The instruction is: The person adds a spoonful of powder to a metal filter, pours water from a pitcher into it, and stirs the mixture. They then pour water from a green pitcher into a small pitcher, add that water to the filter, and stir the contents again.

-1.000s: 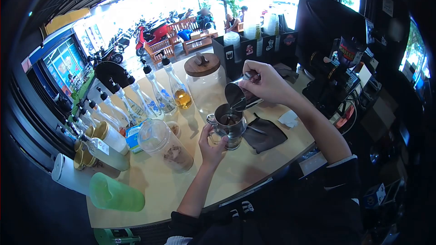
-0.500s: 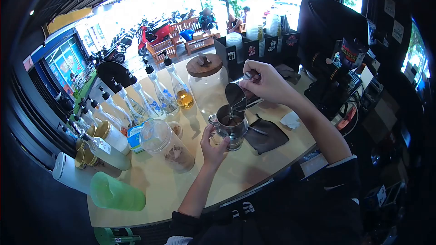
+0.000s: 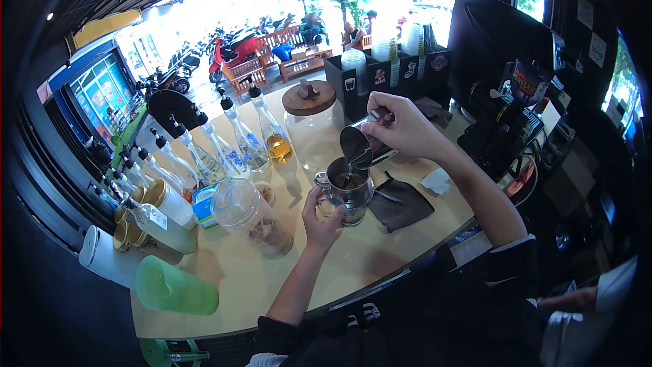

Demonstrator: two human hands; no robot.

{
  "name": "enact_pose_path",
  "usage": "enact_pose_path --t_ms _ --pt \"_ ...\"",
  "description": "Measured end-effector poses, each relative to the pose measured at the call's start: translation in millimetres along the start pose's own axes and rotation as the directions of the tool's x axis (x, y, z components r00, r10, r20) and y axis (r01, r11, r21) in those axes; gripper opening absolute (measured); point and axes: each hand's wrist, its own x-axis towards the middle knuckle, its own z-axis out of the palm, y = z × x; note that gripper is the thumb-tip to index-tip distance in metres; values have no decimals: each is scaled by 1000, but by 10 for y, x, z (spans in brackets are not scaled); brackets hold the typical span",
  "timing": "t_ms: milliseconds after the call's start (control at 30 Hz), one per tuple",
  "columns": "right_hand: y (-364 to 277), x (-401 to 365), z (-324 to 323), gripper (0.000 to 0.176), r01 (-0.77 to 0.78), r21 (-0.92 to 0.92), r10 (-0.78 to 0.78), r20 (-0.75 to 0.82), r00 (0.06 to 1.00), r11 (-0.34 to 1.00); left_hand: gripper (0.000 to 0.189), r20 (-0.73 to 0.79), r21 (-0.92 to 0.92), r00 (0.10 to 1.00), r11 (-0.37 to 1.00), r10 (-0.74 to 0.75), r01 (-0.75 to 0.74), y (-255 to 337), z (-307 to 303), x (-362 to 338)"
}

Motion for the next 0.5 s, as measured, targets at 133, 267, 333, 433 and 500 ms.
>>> enact_pose_path --t_ms 133,267,333,433,500 --pt "-32 -15 5 23 -9 0 9 -16 1000 1000 64 -2 -9 1000 1000 -12 12 5 2 -1" --pt "37 9 3 23 31 -74 -33 -26 999 997 65 4 -6 1000 1000 -15 15 -18 -8 -4" --pt "35 8 -1 23 28 -75 -30 -28 999 997 65 2 -12 1000 1000 -17 17 -5 -1 -3" --pt "15 11 -7 24 35 -87 -39 -37 999 996 64 6 -26 1000 1000 -13 13 45 1 4" --pt "11 16 -14 24 45 -98 -50 -44 998 994 64 7 -23 1000 1000 -19 19 36 -2 1"
